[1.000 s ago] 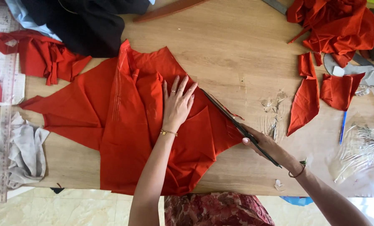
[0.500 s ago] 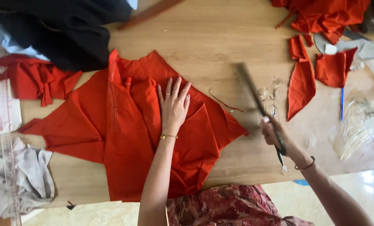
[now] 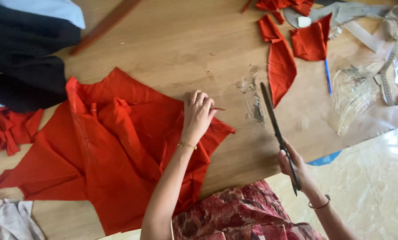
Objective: Marking and cutting red fabric for a garment using tailoring scissors and chalk.
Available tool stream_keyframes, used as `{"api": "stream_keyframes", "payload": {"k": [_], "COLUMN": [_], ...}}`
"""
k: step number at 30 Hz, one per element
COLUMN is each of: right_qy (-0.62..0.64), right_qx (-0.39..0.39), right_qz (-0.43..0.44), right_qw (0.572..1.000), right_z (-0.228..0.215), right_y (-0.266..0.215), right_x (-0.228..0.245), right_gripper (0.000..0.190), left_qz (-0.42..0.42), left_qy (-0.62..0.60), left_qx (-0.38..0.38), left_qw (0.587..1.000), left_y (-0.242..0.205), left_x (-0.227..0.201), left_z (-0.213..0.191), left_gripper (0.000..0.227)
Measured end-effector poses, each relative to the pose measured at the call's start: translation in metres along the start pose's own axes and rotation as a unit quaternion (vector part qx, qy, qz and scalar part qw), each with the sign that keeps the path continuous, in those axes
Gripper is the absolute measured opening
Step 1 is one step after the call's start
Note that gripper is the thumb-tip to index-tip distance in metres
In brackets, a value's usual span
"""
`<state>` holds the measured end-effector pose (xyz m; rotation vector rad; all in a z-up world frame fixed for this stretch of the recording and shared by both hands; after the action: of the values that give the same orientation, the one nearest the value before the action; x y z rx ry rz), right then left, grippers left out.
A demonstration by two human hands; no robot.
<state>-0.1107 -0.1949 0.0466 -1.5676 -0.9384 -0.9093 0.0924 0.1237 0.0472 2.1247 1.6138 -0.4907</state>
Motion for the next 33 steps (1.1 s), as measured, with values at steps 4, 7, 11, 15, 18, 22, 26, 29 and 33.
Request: {"api": "stream_keyframes", "payload": {"k": [4, 7, 11, 15, 18, 22, 26, 29, 33], "right_qy": [-0.072, -0.115, -0.150, -0.186, -0.224, -0.257, -0.345, -0.413, -0.488], "right_qx": [-0.003, 0.006, 0.010, -0.008, -0.044, -0.102, -0.171, -0.174, -0.169], "right_qz": [-0.014, 0.006, -0.072, -0.073, -0.050, -0.045, -0.041, -0.076, -0.234], "right_qw": [0.997, 0.993, 0.986, 0.980, 0.972, 0.960, 0.922, 0.891, 0.824], "right_z": [-0.008, -0.026, -0.068, -0.118, -0.166, -0.229, -0.264, -0.282, -0.304], "right_y": [-0.007, -0.007, 0.004, 0.017, 0.034, 0.067, 0.097, 0.125, 0.163], "right_x": [0.014, 0.009, 0.002, 0.009, -0.004, -0.017, 0.005, 0.005, 0.002], "right_gripper": [0.067, 0.071, 0.070, 0.069, 0.068, 0.068, 0.067, 0.068, 0.075], "left_qz": [0.041, 0.014, -0.056, -0.022, -0.018, 0.120, 0.114, 0.084, 0.038], "left_qy": [0.018, 0.023, -0.202, -0.275, -0.378, -0.473, -0.207, -0.168, -0.390], "left_qx": [0.003, 0.011, -0.009, 0.060, 0.114, 0.090, 0.115, 0.098, -0.165], "left_qw": [0.999, 1.000, 0.978, 0.959, 0.918, 0.868, 0.965, 0.977, 0.905], "left_y": [0.018, 0.029, 0.047, 0.065, 0.089, 0.087, 0.032, -0.019, -0.063], "left_x": [-0.007, -0.030, -0.092, -0.171, -0.223, -0.276, -0.269, -0.239, -0.209], "left_z": [0.012, 0.009, 0.047, 0.113, 0.161, 0.143, 0.139, 0.123, 0.001], "left_gripper": [0.017, 0.014, 0.012, 0.010, 0.018, 0.054, 0.057, 0.046, 0.041]}}
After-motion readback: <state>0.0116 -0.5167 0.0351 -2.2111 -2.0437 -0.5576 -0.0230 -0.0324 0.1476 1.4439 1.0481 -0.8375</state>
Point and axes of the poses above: each hand's wrist, its own y-axis towards the middle knuckle, its own z-axis out of the palm, x = y × z, the point moved 1 cm from there along y, towards the middle knuckle, and after that the axes turned 7 degrees about -z, right-handed, at the moved point
